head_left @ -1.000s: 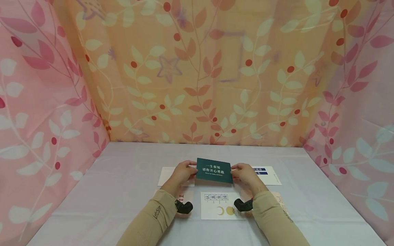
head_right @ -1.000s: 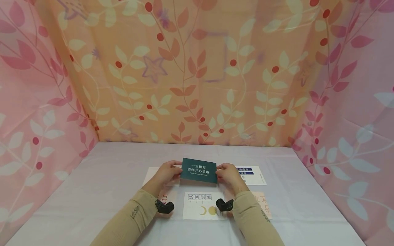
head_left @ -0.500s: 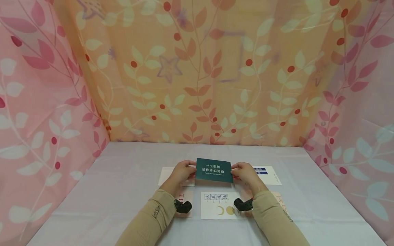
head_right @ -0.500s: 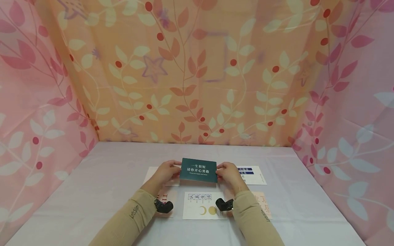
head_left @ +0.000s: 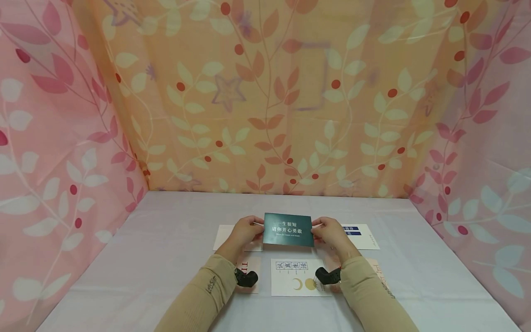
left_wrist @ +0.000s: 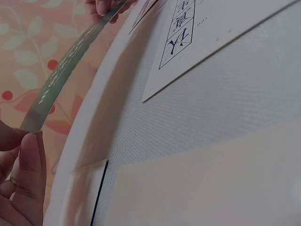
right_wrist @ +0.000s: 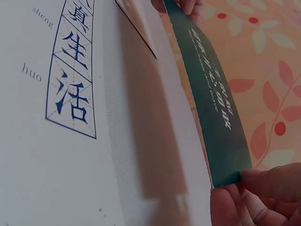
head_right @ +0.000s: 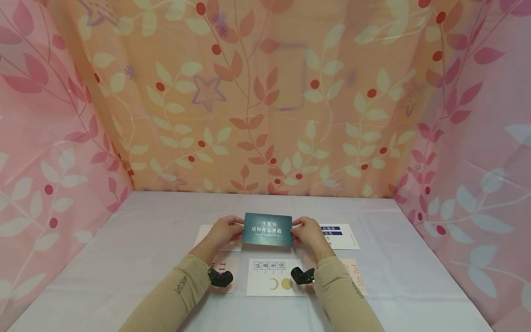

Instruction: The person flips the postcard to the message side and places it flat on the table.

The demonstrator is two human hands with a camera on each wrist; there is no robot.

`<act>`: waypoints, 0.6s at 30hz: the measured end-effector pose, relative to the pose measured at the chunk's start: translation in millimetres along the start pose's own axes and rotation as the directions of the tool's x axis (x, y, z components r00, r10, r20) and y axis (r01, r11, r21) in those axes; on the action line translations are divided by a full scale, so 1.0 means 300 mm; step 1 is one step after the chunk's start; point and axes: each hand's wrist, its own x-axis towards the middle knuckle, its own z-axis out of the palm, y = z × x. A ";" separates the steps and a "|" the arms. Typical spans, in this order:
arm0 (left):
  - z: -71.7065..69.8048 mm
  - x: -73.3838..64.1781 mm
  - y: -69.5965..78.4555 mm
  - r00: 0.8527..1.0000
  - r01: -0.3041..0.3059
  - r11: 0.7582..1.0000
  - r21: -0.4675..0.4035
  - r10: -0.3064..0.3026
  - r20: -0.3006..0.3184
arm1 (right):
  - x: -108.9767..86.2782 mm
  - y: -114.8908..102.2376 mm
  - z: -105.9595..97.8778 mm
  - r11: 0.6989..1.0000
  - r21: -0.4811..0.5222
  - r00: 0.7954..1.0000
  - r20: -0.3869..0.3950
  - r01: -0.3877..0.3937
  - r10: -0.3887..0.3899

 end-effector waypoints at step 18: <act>0.013 -0.006 0.000 0.999 0.022 1.000 -0.006 -0.022 -0.026 | 0.001 -0.004 -0.003 1.000 0.031 1.000 -0.010 0.002 -0.002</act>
